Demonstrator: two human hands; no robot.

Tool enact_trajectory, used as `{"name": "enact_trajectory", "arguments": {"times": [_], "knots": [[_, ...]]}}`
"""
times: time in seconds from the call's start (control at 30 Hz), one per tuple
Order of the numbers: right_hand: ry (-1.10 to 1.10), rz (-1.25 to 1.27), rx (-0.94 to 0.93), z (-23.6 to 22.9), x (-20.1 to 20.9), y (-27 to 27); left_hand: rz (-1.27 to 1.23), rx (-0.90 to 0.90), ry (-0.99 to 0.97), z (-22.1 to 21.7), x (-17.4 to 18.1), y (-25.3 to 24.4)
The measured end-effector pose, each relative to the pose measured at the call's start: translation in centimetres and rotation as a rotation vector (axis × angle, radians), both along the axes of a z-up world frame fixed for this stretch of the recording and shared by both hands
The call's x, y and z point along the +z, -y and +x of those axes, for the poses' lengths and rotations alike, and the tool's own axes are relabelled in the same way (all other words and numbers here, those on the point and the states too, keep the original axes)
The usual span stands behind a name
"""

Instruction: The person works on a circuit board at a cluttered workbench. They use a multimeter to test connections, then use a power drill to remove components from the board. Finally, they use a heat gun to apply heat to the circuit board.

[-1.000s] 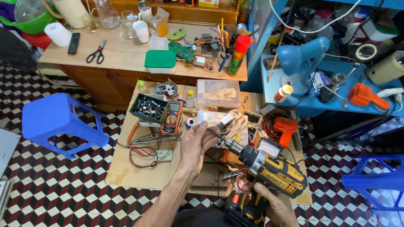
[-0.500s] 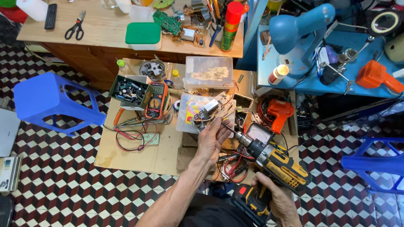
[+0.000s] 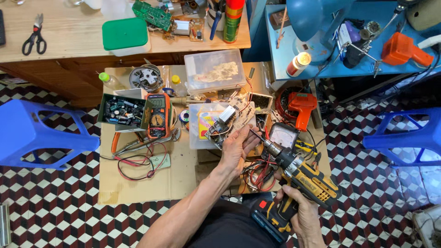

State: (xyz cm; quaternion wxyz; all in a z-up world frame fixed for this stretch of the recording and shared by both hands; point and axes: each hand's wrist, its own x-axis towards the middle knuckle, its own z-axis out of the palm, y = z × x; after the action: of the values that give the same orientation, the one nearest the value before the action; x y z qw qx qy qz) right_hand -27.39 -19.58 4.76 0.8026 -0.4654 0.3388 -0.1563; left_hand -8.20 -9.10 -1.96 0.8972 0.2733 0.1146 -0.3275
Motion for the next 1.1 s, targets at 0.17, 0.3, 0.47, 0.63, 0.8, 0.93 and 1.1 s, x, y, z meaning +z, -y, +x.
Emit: {"name": "enact_trajectory", "arguments": {"times": [0.17,0.3,0.47,0.63,0.8,0.93,1.1], "knots": [[-0.012,0.031,-0.011,0.8,-1.3,0.1,0.170,-0.151,0.047,-0.5,1.0,-2.1],[-0.006,0.035,0.001,1.7,-1.7,0.7,0.811,-0.030,0.523,0.6,2.5,-6.1],[0.001,0.056,0.049,2.4,-1.4,1.4,1.261,0.073,1.147,5.1,2.1,-7.4],[-0.027,0.048,0.064,3.0,-0.5,2.1,1.138,-0.187,1.221,7.2,1.5,-7.1],[-0.074,0.048,0.085,2.9,-0.6,2.9,1.188,-0.304,1.222,8.0,0.9,-7.5],[-0.079,0.079,0.094,3.4,-0.4,3.0,1.145,-0.279,1.246,8.7,0.9,-7.6],[-0.096,0.058,0.096,4.1,0.6,3.0,1.082,-0.243,1.000,8.7,0.6,-7.4]]}}
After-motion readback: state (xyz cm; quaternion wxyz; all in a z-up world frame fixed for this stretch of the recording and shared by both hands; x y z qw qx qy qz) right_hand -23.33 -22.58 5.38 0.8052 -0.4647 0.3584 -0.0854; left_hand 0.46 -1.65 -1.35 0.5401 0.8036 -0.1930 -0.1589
